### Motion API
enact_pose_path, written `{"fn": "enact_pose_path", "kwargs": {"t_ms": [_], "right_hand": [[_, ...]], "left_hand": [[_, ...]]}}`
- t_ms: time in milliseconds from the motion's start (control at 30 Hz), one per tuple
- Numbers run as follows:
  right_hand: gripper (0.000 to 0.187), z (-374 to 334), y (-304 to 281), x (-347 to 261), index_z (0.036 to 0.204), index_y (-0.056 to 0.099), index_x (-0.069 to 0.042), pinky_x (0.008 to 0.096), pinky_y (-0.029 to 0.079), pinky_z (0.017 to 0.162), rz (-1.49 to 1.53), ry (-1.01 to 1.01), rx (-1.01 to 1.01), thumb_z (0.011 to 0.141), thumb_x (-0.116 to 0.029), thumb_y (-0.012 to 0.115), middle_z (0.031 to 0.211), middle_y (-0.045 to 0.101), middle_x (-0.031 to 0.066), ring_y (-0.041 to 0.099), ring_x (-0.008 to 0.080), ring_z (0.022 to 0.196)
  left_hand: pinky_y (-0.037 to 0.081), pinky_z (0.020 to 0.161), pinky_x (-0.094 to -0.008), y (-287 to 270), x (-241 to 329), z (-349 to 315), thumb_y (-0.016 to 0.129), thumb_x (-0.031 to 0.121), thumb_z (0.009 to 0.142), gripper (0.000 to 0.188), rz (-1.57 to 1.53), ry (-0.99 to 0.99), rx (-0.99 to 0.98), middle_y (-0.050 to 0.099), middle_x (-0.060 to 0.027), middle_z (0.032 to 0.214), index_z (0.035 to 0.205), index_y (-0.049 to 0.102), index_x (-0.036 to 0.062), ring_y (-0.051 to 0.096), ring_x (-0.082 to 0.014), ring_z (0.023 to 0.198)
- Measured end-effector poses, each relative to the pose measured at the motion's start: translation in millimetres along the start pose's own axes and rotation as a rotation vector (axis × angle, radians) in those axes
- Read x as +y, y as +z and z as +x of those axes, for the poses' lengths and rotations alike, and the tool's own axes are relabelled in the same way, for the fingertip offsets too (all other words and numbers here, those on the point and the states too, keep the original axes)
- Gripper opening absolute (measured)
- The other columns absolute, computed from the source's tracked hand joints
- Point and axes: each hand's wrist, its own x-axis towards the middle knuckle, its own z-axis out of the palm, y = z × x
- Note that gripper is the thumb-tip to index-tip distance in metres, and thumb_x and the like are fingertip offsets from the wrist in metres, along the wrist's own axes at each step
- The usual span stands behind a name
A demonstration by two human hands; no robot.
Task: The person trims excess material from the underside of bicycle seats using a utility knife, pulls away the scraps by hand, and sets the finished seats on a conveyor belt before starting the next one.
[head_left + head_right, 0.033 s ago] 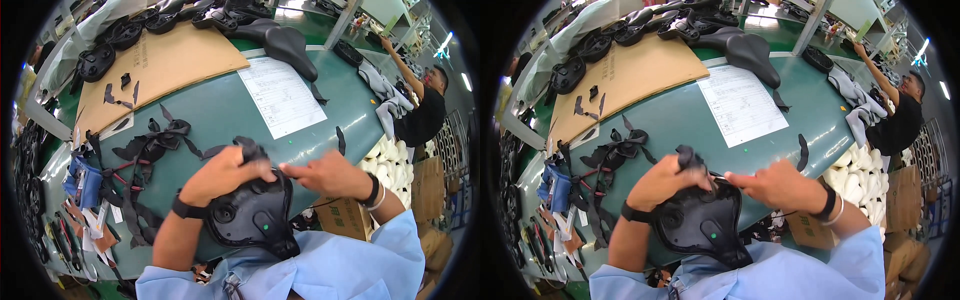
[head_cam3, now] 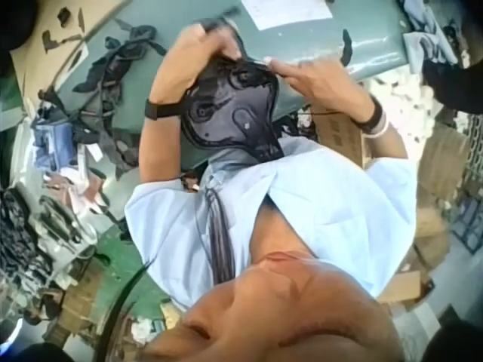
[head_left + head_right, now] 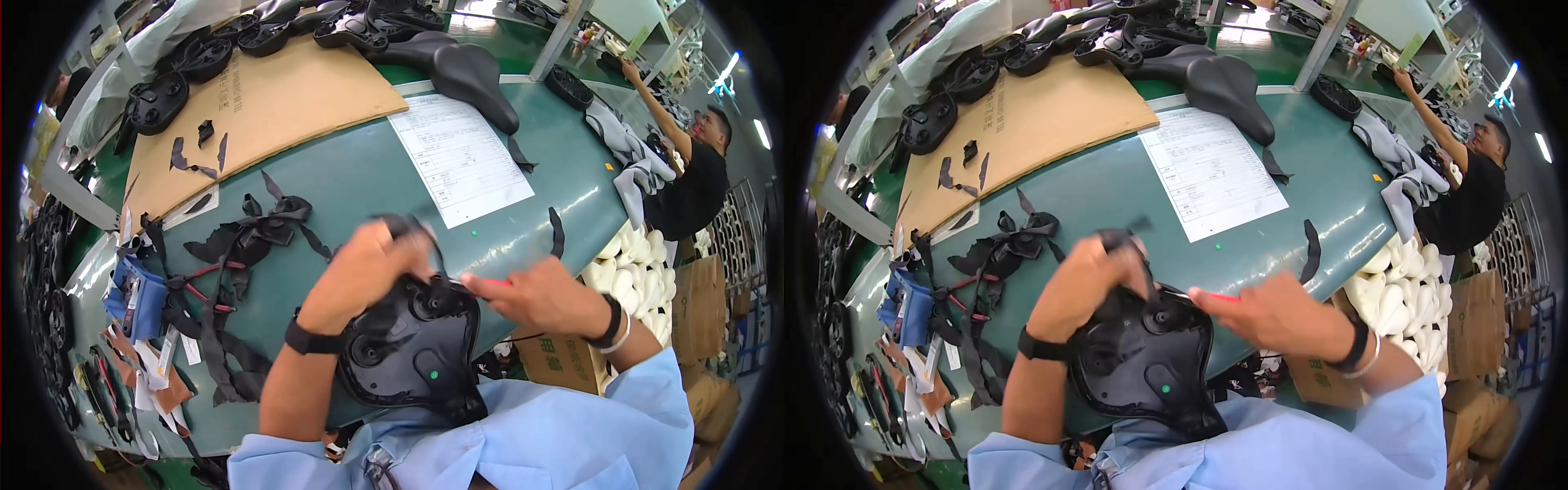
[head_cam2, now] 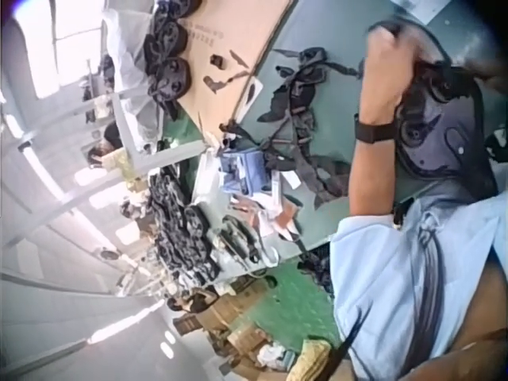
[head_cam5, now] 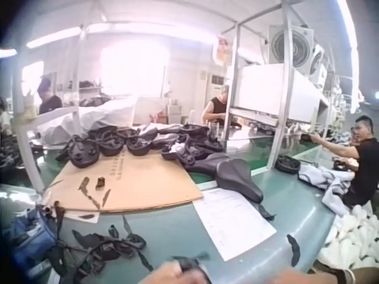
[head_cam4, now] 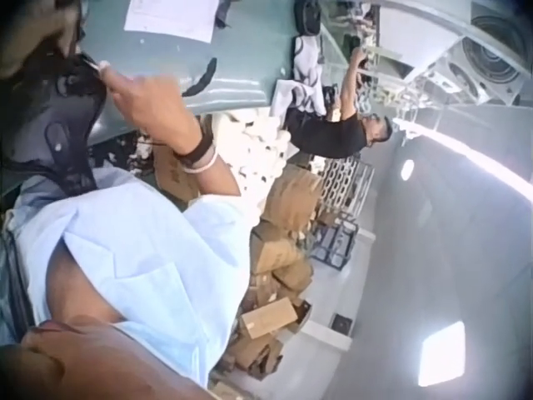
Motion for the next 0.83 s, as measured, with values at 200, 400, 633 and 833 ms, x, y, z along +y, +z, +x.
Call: {"fn": "enact_pose_path", "kwargs": {"t_ms": [200, 400, 633, 833], "right_hand": [[0.056, -50.2, 25.1, -56.5, 0.140, 0.038, -0.014, 0.0360, 0.036, 0.037, 0.145, 0.294, 0.008, 0.089, -0.028, 0.058, 0.053, 0.053, 0.0046, 0.052, 0.0242, 0.041], [0.051, -51.9, 21.6, -71.1, 0.140, 0.039, -0.017, 0.0354, 0.038, 0.038, 0.390, 0.377, -0.016, 0.094, -0.035, 0.051, 0.055, 0.055, 0.0040, 0.056, 0.0243, 0.044], [0.050, -31.9, 26.3, -40.2, 0.139, 0.043, -0.017, 0.0366, 0.040, 0.039, 0.409, 0.254, 0.362, 0.092, -0.031, 0.054, 0.054, 0.054, 0.0036, 0.055, 0.0249, 0.043], [0.055, -16.0, 41.3, -53.4, 0.141, 0.038, -0.020, 0.0398, 0.039, 0.038, 0.159, 0.122, 0.213, 0.090, -0.031, 0.056, 0.057, 0.056, 0.0035, 0.058, 0.0240, 0.047]], "left_hand": [[0.028, 0.048, -0.0246, 1.8, 30.8, 5.6, 0.053, 0.024, 0.095, 0.023, 0.010, 0.480, 1.033, 0.043, 0.0004, 0.065, 0.081, 0.051, 0.0061, 0.037, -0.0087, 0.057], [0.028, 0.050, -0.0202, -4.4, 36.0, -26.3, 0.053, 0.013, 0.094, 0.014, -0.122, 0.798, 1.291, 0.047, -0.0019, 0.072, 0.086, 0.049, 0.0029, 0.038, -0.0067, 0.057], [0.030, 0.049, -0.0212, 17.9, 21.3, -47.1, 0.057, 0.010, 0.092, 0.012, 0.157, 0.549, 0.916, 0.048, -0.0008, 0.069, 0.093, 0.060, -0.0024, 0.036, -0.0050, 0.053], [0.034, 0.054, -0.0188, -64.3, -8.7, -63.1, 0.037, 0.053, 0.095, 0.049, -0.453, 1.033, -0.341, 0.043, -0.0065, 0.074, 0.108, 0.042, 0.0063, 0.036, -0.0084, 0.053]]}}
